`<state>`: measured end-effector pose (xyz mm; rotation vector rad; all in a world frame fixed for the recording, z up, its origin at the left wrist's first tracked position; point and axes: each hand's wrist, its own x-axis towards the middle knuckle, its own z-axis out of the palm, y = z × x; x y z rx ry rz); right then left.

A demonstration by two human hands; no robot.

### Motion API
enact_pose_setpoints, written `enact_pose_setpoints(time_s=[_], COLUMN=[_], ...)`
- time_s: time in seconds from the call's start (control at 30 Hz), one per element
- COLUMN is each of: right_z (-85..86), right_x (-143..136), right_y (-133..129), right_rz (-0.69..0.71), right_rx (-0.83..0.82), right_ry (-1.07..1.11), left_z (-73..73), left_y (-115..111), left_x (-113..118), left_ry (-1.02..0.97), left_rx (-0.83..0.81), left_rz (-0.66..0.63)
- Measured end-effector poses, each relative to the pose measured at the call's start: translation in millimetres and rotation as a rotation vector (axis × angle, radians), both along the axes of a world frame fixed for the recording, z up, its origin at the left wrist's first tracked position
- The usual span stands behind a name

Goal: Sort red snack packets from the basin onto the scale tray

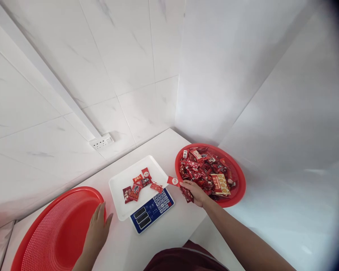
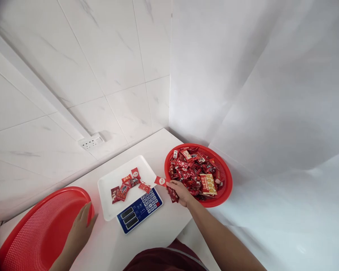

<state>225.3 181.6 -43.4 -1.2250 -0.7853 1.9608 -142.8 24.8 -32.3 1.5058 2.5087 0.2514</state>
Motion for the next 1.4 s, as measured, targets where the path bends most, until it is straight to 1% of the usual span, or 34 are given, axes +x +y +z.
enact_pose_setpoints(time_s=[0.07, 0.13, 0.2, 0.23, 0.33, 0.43, 0.53, 0.6, 0.67, 0.77, 0.87, 0.97, 1.07, 1.2, 1.3, 1.4], right_z=[-0.3, -0.1, 0.7, 1.3, 3.4, 4.9, 5.1, 4.5, 3.6, 2.6, 2.7, 3.2, 2.7, 0.0, -1.5, -1.7], right_x=[0.3, 0.5, 0.7, 0.8, 0.8, 0.8, 0.8, 0.7, 0.7, 1.0, 1.3, 1.4, 1.5, 2.0, 2.5, 3.0], right_y=[-0.1, -0.5, -1.2, -1.5, -2.3, -2.4, -1.9, -1.3, -0.9, -0.6, -0.7, -0.9, -0.7, 0.1, 0.4, 0.1], right_rz=[0.0, 0.001, -0.001, -0.001, 0.004, 0.004, -0.002, -0.003, -0.004, -0.002, 0.008, 0.009, 0.015, 0.027, 0.026, 0.024], right_rx=[-0.007, -0.01, -0.006, -0.001, 0.01, 0.011, 0.006, 0.007, 0.011, 0.01, 0.004, 0.002, -0.003, 0.0, -0.001, -0.015], right_ry=[0.002, 0.006, 0.009, 0.008, 0.004, 0.004, 0.005, 0.002, -0.003, -0.004, 0.001, 0.007, 0.018, 0.032, 0.025, 0.022], left_z=[4.9, 6.2, 4.5, 3.1, -0.3, -0.9, -0.5, -1.0, -1.4, 1.0, 10.5, 24.9, 37.5, 47.8, 53.8, 57.6], left_y=[26.1, 52.8, 76.3, 85.8, 104.2, 109.3, 108.9, 108.7, 109.0, 109.2, 107.7, 102.6, 91.8, 67.5, 45.7, 26.3], left_x=[22.6, 43.9, 61.0, 67.6, 79.9, 84.8, 86.8, 87.7, 88.2, 88.0, 86.6, 81.9, 70.0, 42.9, 21.5, 4.3], left_ry=[-0.035, -0.07, -0.094, -0.099, -0.095, -0.086, -0.079, -0.079, -0.096, -0.168, -0.29, -0.427, -0.474, -0.363, -0.34, -0.36], left_rx=[0.077, 0.137, 0.138, 0.124, 0.029, -0.091, -0.161, -0.148, -0.096, 0.036, 0.145, 0.168, 0.199, 0.285, 0.281, 0.223], left_rz=[-0.064, -0.161, -0.236, -0.253, -0.271, -0.292, -0.282, -0.271, -0.262, -0.221, -0.12, 0.035, 0.155, 0.271, 0.4, 0.524])
